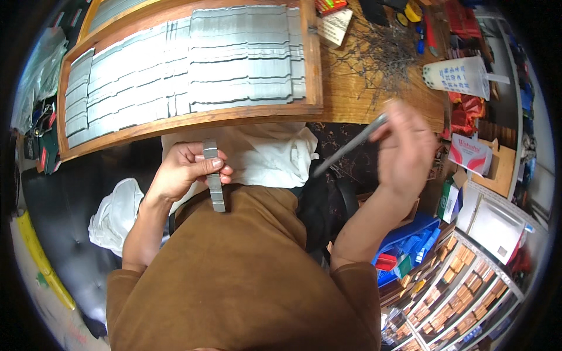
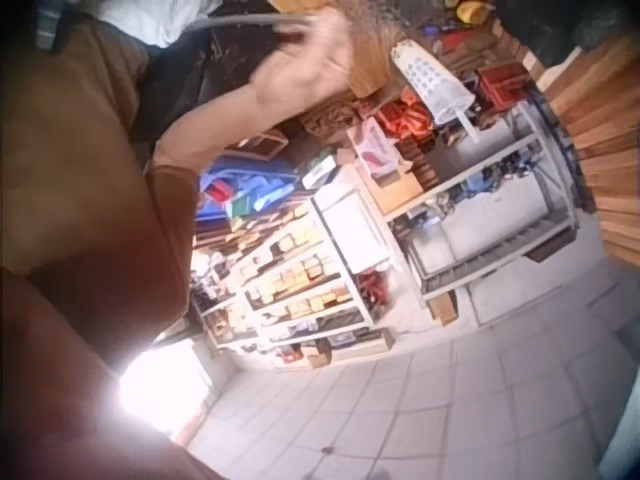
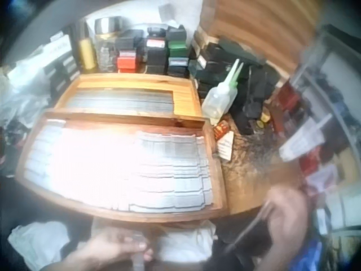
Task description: The person holds a small metal strip and repeatedly inserts small pins into its slots. They manipulate the strip with both hands, aligning the pins and pressing them into place. The person continues this repetitive assembly process throughout the clip.
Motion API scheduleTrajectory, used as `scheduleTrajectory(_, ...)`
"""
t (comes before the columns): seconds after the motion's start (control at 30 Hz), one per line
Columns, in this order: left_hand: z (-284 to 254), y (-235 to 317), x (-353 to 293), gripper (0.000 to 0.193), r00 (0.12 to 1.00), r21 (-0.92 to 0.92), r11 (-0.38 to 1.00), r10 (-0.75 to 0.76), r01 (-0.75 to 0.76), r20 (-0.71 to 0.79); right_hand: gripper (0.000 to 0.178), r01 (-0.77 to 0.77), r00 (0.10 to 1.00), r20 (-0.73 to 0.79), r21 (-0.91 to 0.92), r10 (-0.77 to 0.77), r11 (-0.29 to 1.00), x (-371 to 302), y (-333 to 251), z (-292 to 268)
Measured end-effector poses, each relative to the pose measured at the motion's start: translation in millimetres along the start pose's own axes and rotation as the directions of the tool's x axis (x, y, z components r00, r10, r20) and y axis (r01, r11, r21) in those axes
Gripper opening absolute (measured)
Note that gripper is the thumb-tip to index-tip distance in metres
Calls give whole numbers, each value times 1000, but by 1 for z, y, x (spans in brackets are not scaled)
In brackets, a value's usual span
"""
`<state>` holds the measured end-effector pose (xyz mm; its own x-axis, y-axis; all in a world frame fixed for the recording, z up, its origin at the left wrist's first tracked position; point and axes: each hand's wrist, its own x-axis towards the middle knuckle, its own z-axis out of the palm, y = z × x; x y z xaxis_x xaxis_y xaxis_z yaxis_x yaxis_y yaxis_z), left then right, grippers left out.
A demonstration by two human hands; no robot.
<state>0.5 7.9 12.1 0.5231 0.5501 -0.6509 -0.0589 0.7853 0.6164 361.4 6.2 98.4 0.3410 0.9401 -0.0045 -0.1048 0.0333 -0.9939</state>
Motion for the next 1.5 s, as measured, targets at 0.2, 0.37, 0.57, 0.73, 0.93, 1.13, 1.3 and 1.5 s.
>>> scheduleTrajectory(0.2, 2, 4, 1, 24, 997, 51, 998, -31, 27, 71, 16, -515, 743, 408, -159, 531, 842, -66, 76, 106)
scheduleTrajectory(0.37, -1, -4, -2, 22, 994, 28, 1000, -6, 3, 107, 18, -643, 669, 458, -39, 586, 765, -69, 114, 120)
scheduleTrajectory(0.57, -1, -11, -2, 23, 998, 31, 1000, 3, -5, 64, 18, -563, 696, 457, -131, 554, 816, -70, 116, 126)
scheduleTrajectory(0.73, -3, -8, 2, 20, 999, 67, 998, 12, -15, 44, 16, -586, 691, 451, -108, 565, 803, -66, 119, 129)
scheduleTrajectory(0.93, 0, 14, 2, 19, 992, 2, 993, 122, -122, 35, 10, -637, 702, 484, 99, 522, 765, -64, 123, 141)
scheduleTrajectory(1.13, -7, 13, 4, 20, 990, 55, 988, 140, -142, 31, 11, -640, 726, 448, 164, 522, 750, -67, 129, 148)
scheduleTrajectory(1.3, -6, 12, -1, 20, 991, 40, 991, 128, -130, 44, 15, -607, 724, 488, 115, 488, 786, -68, 125, 145)
scheduleTrajectory(1.5, 2, 12, -11, 23, 998, 39, 998, 56, -56, 15, 24, -594, 760, 403, 110, 511, 797, -75, 110, 143)
